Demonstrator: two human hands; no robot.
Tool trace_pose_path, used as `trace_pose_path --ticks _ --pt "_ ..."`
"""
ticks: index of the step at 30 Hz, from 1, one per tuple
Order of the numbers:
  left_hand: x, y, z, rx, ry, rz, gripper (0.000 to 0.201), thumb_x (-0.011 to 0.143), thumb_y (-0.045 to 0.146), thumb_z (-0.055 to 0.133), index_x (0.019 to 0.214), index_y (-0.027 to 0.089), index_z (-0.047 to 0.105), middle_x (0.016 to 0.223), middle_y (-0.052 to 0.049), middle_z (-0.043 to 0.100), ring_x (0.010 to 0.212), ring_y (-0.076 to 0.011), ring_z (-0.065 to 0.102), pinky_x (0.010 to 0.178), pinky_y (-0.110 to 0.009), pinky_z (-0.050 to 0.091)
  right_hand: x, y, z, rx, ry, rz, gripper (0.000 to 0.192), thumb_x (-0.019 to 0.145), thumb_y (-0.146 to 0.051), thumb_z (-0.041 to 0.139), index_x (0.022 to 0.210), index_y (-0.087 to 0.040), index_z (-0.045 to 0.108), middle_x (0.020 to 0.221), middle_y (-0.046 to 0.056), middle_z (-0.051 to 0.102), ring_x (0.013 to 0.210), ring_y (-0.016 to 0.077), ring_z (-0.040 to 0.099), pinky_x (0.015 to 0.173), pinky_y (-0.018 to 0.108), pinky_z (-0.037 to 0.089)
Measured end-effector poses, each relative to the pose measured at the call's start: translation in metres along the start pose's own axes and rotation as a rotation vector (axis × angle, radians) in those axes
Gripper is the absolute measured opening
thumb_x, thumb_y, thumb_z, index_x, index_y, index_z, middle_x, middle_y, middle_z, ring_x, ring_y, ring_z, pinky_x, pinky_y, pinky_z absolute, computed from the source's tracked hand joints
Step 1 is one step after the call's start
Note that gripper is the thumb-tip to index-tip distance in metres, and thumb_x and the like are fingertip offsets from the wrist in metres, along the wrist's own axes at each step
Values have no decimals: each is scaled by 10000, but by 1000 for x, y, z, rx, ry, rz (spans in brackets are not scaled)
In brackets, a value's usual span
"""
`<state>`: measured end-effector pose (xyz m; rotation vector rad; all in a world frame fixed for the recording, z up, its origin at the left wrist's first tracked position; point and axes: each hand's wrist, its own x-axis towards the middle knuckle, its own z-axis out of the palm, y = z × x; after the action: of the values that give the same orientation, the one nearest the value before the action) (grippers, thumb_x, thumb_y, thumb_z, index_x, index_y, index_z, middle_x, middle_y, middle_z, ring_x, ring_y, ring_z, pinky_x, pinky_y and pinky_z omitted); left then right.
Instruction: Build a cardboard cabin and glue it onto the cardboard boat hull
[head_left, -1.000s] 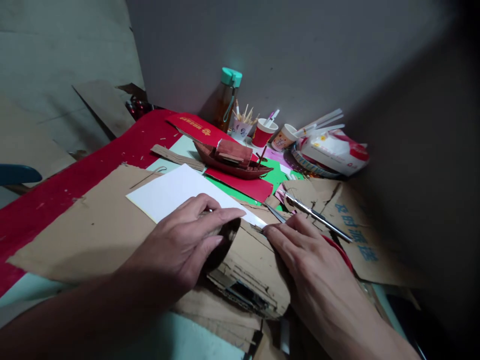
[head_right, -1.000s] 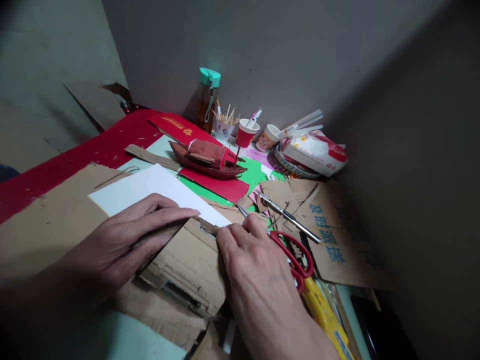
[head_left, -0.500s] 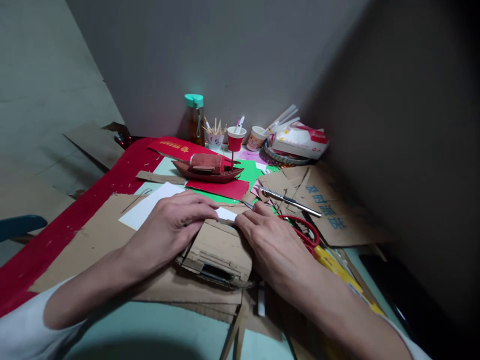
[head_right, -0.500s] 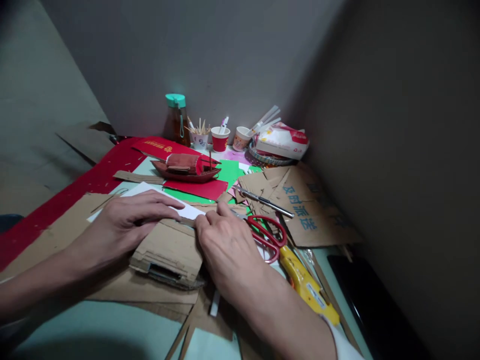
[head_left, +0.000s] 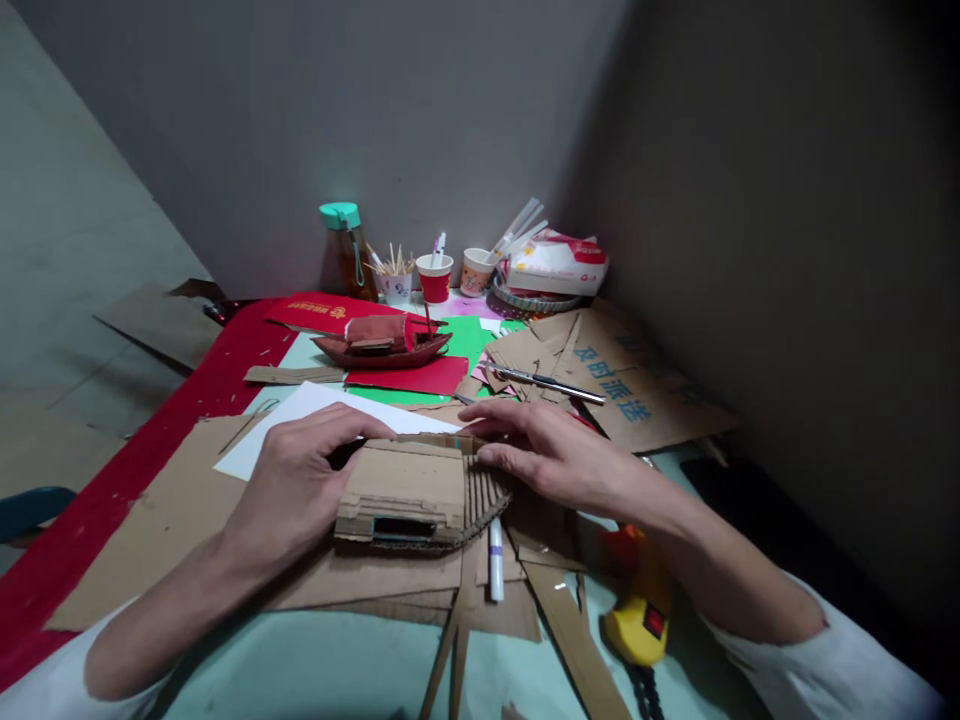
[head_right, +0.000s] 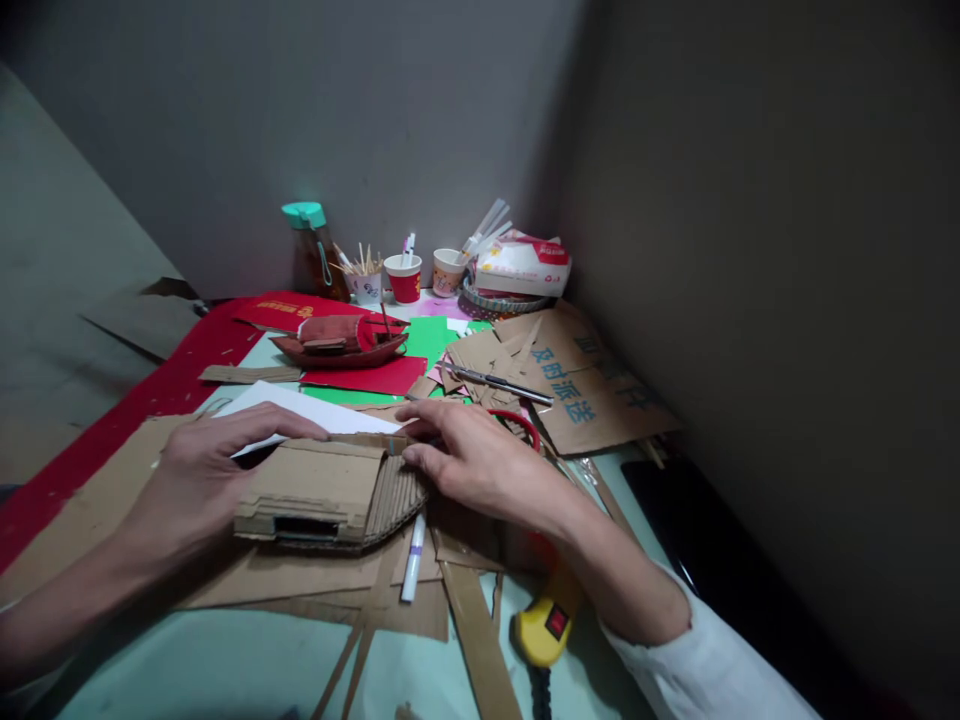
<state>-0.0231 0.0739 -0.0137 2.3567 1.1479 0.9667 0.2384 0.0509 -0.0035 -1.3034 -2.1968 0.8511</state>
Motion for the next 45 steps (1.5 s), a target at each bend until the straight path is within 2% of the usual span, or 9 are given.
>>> trace_pose_path --ticks 6,12,17,26,28,30,32,35,45 --pt "-4 -5 3 58 54 75 97 838 203 649 901 248 707 901 10 757 799 -186 694 706 -294 496 -9 -3 2 -18 3 -52 402 961 -149 542 1346 -246 602 1253 55 729 1127 239 678 892 348 520" --pt "-8 -2 4 46 29 61 148 806 182 633 903 282 682 905 14 744 816 -206 683 723 -331 490 -13 -8 0 -80 82 -45 272 995 -186 538 1235 -196 666 1210 73 739 1077 247 676 878 349 493" --pt "-8 1 4 58 40 26 159 778 178 631 893 275 684 941 -2 757 857 -225 704 743 -349 522 -9 -8 2 -133 144 -69 291 928 -166 686 1219 -153 679 1167 83 742 1056 252 645 899 354 448" --pt "-1 10 4 70 35 -66 98 740 223 646 821 253 693 860 -5 770 785 -225 706 713 -346 513 -11 -16 1 -158 103 -110 163 912 -85 597 1054 -130 663 1035 78 714 962 236 611 858 364 422" --pt "-2 8 6 92 41 -70 111 746 223 633 834 250 695 843 9 764 739 -207 692 684 -328 502 -14 -20 -2 -150 67 -103 102 926 -210 641 1006 -147 645 986 63 700 877 226 601 789 361 435" --pt "-4 5 8 119 46 -59 122 752 241 631 856 246 694 839 11 754 715 -198 678 664 -319 494 -15 -23 -2 -149 43 -103 294 900 -441 710 961 -163 639 942 50 687 840 227 578 755 364 445" --pt "-5 5 9 159 39 -47 120 762 254 623 862 238 686 826 7 742 708 -196 668 648 -316 487 -14 -24 2 -187 45 -136 427 840 -563 746 952 -159 662 984 68 687 923 256 559 842 406 451" --pt "-6 7 8 218 20 -58 122 794 232 558 849 228 667 799 11 714 720 -194 656 640 -317 473 -13 -24 10 -244 54 -189 316 889 -465 733 959 -157 731 1147 99 676 1104 294 501 1018 458 391" --pt "-5 9 6 192 -19 -23 151 790 171 550 919 214 615 1063 -89 743 973 -278 678 799 -401 506 -17 -22 10 -157 -36 -240 137 959 -245 648 965 -197 776 1468 95 545 1395 258 398 1161 453 317"
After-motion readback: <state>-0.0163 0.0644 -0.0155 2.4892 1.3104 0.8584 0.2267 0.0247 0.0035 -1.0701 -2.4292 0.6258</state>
